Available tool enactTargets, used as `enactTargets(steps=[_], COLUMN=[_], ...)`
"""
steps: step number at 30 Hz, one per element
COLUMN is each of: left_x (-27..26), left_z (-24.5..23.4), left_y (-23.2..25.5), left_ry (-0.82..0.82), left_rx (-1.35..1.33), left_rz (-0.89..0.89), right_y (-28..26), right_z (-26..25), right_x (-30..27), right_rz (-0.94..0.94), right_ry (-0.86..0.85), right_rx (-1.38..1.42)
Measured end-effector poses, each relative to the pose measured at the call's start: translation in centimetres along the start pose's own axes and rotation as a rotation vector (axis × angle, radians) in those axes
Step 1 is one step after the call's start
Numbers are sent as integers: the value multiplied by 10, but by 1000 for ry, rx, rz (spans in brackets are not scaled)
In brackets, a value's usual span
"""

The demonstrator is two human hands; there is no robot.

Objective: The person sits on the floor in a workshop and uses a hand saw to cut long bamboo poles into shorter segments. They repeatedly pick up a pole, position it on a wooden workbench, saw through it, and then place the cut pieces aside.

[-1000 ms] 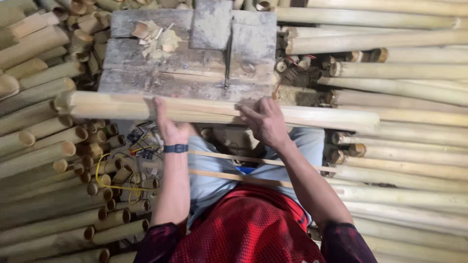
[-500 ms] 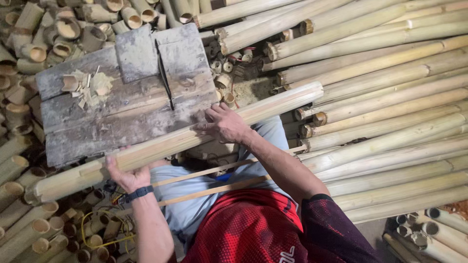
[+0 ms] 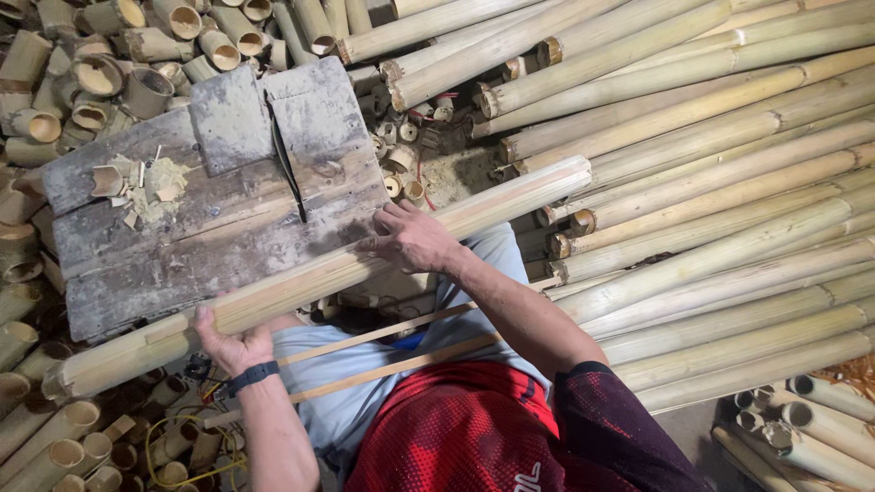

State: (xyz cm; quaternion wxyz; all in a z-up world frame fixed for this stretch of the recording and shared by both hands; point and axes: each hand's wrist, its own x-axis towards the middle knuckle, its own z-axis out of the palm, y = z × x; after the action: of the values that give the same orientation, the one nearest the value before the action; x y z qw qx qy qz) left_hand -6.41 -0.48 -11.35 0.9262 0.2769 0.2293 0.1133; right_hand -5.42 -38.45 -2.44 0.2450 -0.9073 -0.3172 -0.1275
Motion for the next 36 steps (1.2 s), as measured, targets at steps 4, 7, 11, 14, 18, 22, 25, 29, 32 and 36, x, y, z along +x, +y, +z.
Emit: enactTargets(steps=[4, 7, 11, 14, 18, 22, 25, 29, 32, 36], left_x=[2, 1, 1, -7, -1, 0, -4, 10, 51, 88], left_z=[2, 2, 10, 22, 46, 80, 86, 86, 115, 127], left_y=[-4, -7, -10, -10, -36, -99, -93, -55, -16, -10], left_ry=[-2, -14, -95, 226, 151, -194, -259, -545, -709, -893], left_rx=[9, 14, -15, 62, 13, -19, 603, 1547, 1738, 1819], left_rz=[-16, -40, -17, -16, -165, -203, -330, 669, 1068, 962], right_y=[5, 7, 3, -1, -7, 39, 74, 102, 112, 120], right_z=[-3, -8, -14, -9, 29, 19, -13, -47, -56, -54], right_x=[0, -1, -3, 1, 12, 2, 1, -3, 6, 29], right_rz=[13, 25, 62, 31, 19, 170, 271, 445, 508, 515], right_ry=[-24, -25, -24, -38, -239, -244, -238, -367, -470, -467], right_rx=[36, 56, 30, -82, -667, -323, -305, -405, -493, -472])
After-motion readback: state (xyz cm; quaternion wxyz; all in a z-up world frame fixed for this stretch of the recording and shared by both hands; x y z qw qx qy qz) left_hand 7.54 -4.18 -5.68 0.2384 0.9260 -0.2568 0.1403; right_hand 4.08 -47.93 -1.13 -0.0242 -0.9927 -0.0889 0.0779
